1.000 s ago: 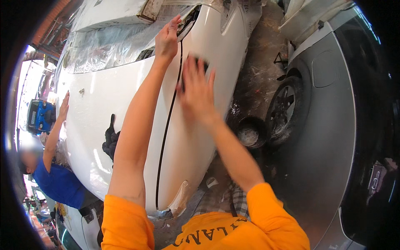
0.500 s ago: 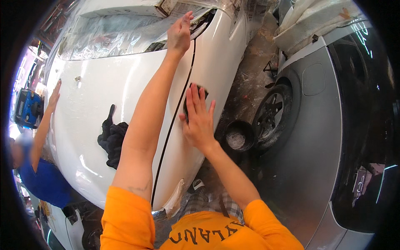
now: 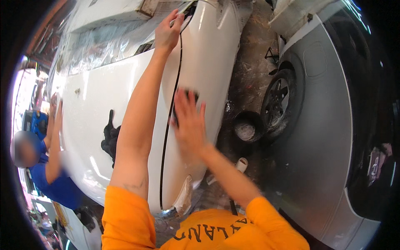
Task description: The person sands a white car panel by hand using a sanding block, periodically rinsing the sanding block in a bucket of water.
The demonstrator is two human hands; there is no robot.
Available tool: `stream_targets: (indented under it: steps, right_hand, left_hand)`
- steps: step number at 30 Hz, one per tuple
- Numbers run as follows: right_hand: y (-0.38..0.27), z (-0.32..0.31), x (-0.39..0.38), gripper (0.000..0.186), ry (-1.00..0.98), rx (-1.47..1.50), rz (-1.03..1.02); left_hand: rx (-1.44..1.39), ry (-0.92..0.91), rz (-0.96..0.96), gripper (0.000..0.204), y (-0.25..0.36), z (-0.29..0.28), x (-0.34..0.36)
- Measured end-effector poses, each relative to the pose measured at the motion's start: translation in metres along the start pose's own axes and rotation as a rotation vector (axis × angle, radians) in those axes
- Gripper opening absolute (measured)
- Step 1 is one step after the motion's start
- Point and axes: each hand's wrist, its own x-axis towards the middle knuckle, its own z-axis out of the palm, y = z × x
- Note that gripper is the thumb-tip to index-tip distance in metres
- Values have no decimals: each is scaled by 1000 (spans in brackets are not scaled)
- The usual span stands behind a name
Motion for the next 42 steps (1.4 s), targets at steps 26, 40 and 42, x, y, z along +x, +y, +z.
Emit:
stream_targets:
  steps: [26,40,42]
  right_hand:
    - [5,42,-114,72,156,589,339]
    - [82,-53,-182,42,268,700,817]
    - [124,-70,-180,36,351,294,870]
  left_hand:
    - [856,-425,437,59,16,-54,-84]
    - [816,-311,421,49,24,-24,-86]
    - [858,-264,426,48,9,-28,-85]
